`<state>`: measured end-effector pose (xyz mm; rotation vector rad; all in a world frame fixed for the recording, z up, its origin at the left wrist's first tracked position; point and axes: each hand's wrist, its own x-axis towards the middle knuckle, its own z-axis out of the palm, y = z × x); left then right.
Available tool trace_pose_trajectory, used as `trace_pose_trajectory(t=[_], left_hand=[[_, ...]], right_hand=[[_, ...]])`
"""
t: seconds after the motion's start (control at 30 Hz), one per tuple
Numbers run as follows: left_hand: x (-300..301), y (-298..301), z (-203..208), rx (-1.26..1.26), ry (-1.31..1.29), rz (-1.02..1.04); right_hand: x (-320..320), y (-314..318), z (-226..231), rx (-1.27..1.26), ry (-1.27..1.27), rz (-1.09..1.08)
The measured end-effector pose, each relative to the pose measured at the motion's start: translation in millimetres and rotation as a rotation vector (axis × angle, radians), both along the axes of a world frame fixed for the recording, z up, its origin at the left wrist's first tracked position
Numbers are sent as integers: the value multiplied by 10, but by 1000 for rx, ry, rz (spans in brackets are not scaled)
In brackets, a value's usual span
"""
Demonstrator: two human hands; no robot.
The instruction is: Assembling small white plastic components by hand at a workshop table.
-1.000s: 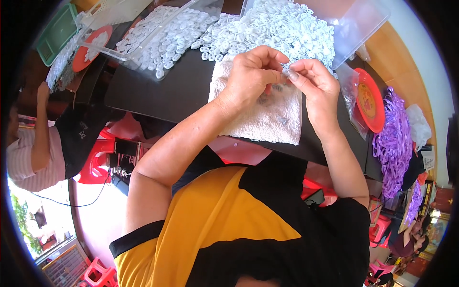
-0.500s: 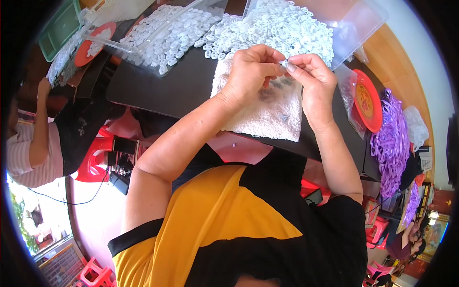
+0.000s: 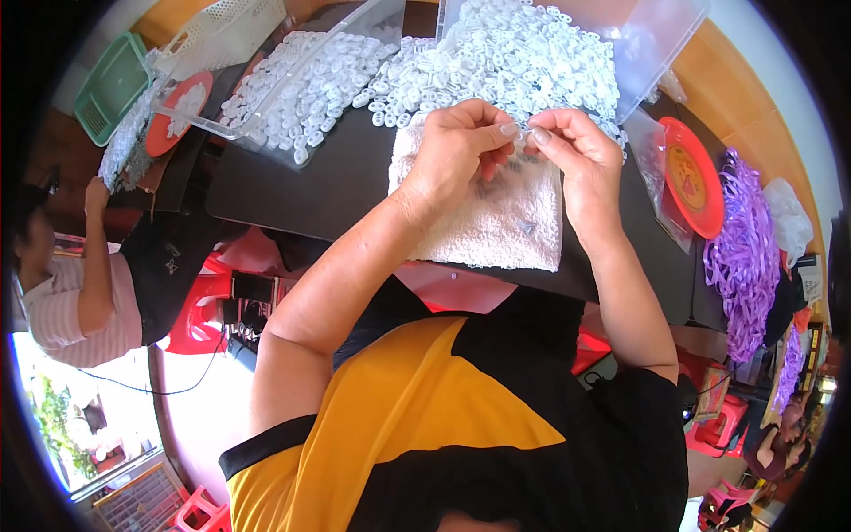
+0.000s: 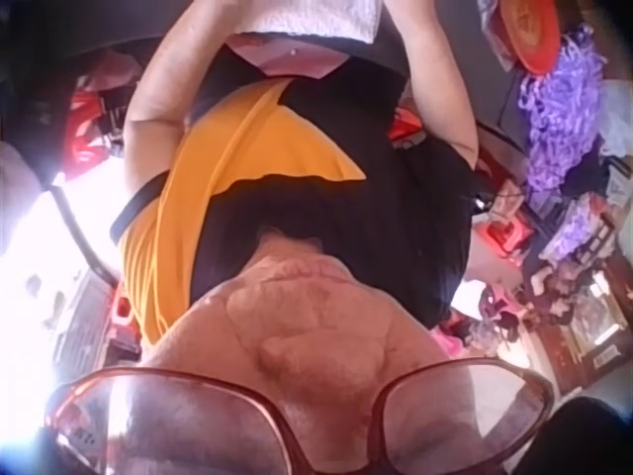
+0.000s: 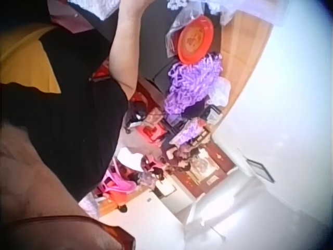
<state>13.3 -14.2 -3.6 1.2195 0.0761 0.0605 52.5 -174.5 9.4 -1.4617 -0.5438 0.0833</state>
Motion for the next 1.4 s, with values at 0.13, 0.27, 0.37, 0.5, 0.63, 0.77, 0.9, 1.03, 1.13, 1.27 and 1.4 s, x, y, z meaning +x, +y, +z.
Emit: trace_pose_trajectory(t=[0.13, 0.27, 0.37, 0.5, 0.63, 0.77, 0.9, 1.03, 1.13, 1.27, 1.4], left_hand=[[-8, -10, 6, -9, -3, 7], [-17, -11, 13, 17, -13, 9], [-26, -16, 18, 35, -23, 3], [-27, -26, 19, 24, -20, -5], [-28, -28, 11, 42, -27, -21], [-38, -25, 25, 52, -20, -20], [-36, -23, 10, 34, -24, -19], [-43, -24, 18, 62, -29, -14], [-45, -18, 16, 81, -32, -10], [-41, -21, 6, 86, -36, -12], [-51, -25, 23, 90, -32, 0]], right_hand=[[21, -18, -45, -69, -59, -12], [26, 14, -97, -79, -89, -12], [18, 39, -93, -72, -82, -21], [17, 39, -103, -90, -131, -36], [8, 48, -105, -105, -159, -71], [-2, 51, -95, -108, -166, -70], [-12, 51, -85, -131, -207, -85], [-17, 49, -87, -170, -212, -87], [-26, 60, -89, -166, -234, -110], [0, 41, -96, -201, -253, -120], [-9, 50, -86, -244, -294, -145]])
